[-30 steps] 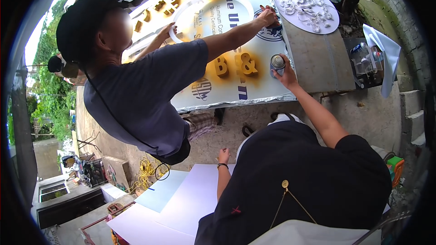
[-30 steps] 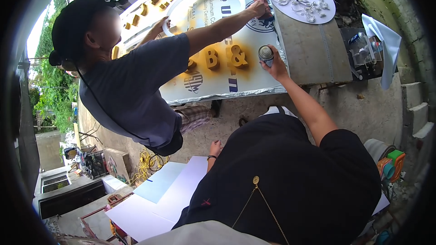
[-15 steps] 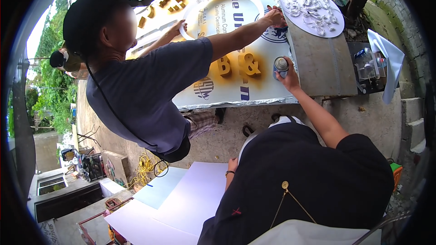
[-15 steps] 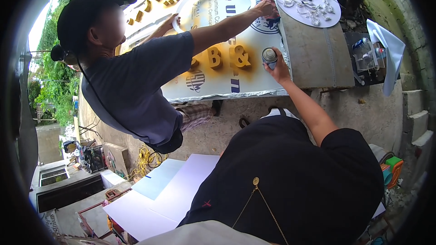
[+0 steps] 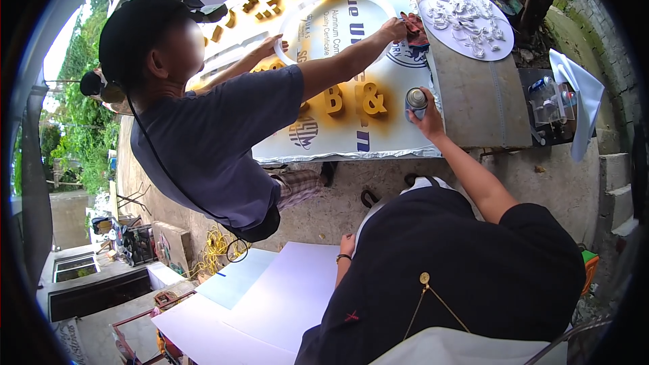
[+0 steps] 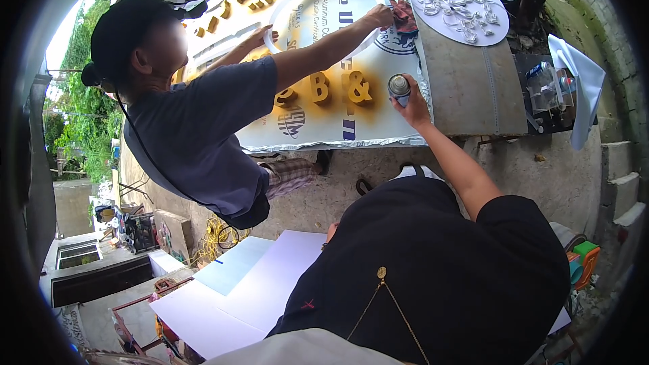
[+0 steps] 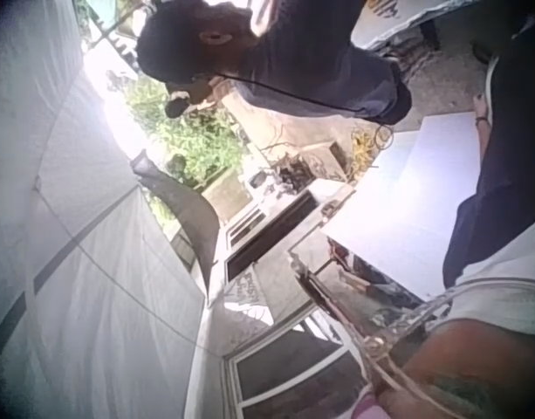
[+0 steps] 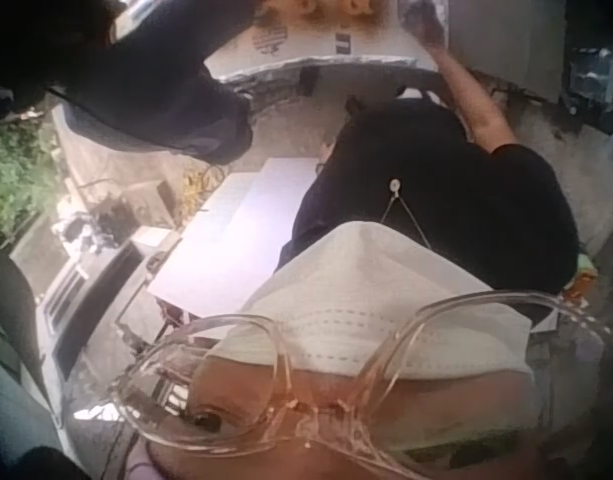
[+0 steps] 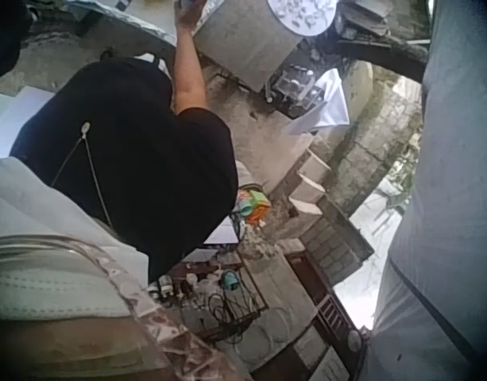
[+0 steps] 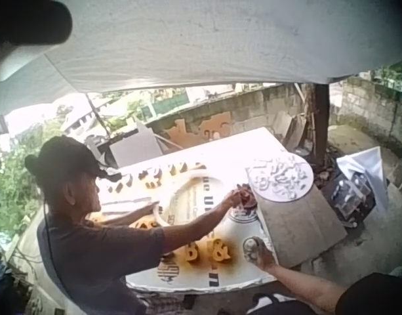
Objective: Spray painting 3D letters for a commercial sign on an assembly table.
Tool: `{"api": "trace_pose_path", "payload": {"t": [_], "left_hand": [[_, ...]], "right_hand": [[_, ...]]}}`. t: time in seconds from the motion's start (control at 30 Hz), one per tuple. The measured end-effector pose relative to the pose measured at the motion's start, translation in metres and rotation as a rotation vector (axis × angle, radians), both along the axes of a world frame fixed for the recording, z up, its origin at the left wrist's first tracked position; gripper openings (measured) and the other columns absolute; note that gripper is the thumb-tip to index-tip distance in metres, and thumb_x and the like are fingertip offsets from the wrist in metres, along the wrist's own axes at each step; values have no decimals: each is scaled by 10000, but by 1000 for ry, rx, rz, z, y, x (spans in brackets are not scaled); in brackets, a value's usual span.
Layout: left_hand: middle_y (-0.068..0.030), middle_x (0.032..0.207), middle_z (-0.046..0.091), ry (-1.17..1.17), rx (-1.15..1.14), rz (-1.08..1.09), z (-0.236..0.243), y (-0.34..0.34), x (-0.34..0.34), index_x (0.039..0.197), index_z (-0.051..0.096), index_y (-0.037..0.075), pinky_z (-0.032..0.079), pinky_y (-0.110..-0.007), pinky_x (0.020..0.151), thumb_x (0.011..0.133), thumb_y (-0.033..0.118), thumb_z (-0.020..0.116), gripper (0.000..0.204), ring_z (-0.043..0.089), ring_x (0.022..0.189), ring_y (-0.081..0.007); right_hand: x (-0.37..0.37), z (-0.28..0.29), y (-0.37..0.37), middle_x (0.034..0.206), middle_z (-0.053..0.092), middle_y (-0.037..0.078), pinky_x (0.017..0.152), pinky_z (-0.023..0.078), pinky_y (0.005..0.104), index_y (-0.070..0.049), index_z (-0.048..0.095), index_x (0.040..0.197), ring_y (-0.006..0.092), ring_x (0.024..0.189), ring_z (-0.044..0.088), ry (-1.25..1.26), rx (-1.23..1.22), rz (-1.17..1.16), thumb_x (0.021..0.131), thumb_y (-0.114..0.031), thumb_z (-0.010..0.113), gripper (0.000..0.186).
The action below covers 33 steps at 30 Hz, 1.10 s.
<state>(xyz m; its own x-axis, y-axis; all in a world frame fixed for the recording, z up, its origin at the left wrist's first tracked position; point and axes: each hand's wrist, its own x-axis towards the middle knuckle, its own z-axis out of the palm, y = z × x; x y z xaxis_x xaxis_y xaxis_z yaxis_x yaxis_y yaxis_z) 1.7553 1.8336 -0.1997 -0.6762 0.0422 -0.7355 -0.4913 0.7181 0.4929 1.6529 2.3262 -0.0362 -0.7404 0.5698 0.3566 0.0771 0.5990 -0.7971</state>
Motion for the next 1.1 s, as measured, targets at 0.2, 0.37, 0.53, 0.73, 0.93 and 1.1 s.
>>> {"api": "trace_pose_path", "payload": {"t": [0.2,0.37,0.53,0.73,0.93,1.1], "left_hand": [[-216,1035,560,-22,-10,-8,12,13,3,1072,493,-65,414,-327,833,787,272,546,445,538,985,-281],[-216,1031,561,-108,128,101,-26,-15,11,1077,484,-84,420,-328,829,782,281,557,474,544,971,-279],[-208,1020,567,21,12,70,-83,-34,34,1074,486,-80,426,-329,819,781,284,558,473,554,949,-272],[-201,1019,567,24,17,107,-72,-30,24,1064,491,-74,422,-323,826,785,279,550,454,553,948,-263],[-200,1026,566,-98,37,-30,-13,2,-11,1069,490,-70,421,-319,825,790,274,539,445,552,953,-256],[-201,1036,563,23,36,85,-62,-21,4,1075,492,-65,421,-316,825,792,276,539,446,551,960,-255]], "right_hand": [[7,-5,7,1212,431,126,847,422,397,-143,213,1273,344,1067,473,-27,20,-32,714,-201,658,716],[11,1,12,1170,441,165,810,443,403,-129,232,1247,365,1034,484,-1,48,-57,717,-221,653,683],[2,-4,4,1174,439,161,807,447,404,-126,235,1249,363,1035,483,-5,43,-39,714,-222,653,686],[0,-4,0,1180,436,157,815,444,399,-121,235,1250,357,1043,481,0,38,-34,712,-227,650,687],[9,-5,8,1182,436,157,838,433,395,-123,234,1253,353,1053,477,0,58,-64,713,-228,646,687],[0,0,-1,1205,415,167,847,429,391,-135,229,1260,348,1066,472,24,37,-21,713,-224,642,691]]}}
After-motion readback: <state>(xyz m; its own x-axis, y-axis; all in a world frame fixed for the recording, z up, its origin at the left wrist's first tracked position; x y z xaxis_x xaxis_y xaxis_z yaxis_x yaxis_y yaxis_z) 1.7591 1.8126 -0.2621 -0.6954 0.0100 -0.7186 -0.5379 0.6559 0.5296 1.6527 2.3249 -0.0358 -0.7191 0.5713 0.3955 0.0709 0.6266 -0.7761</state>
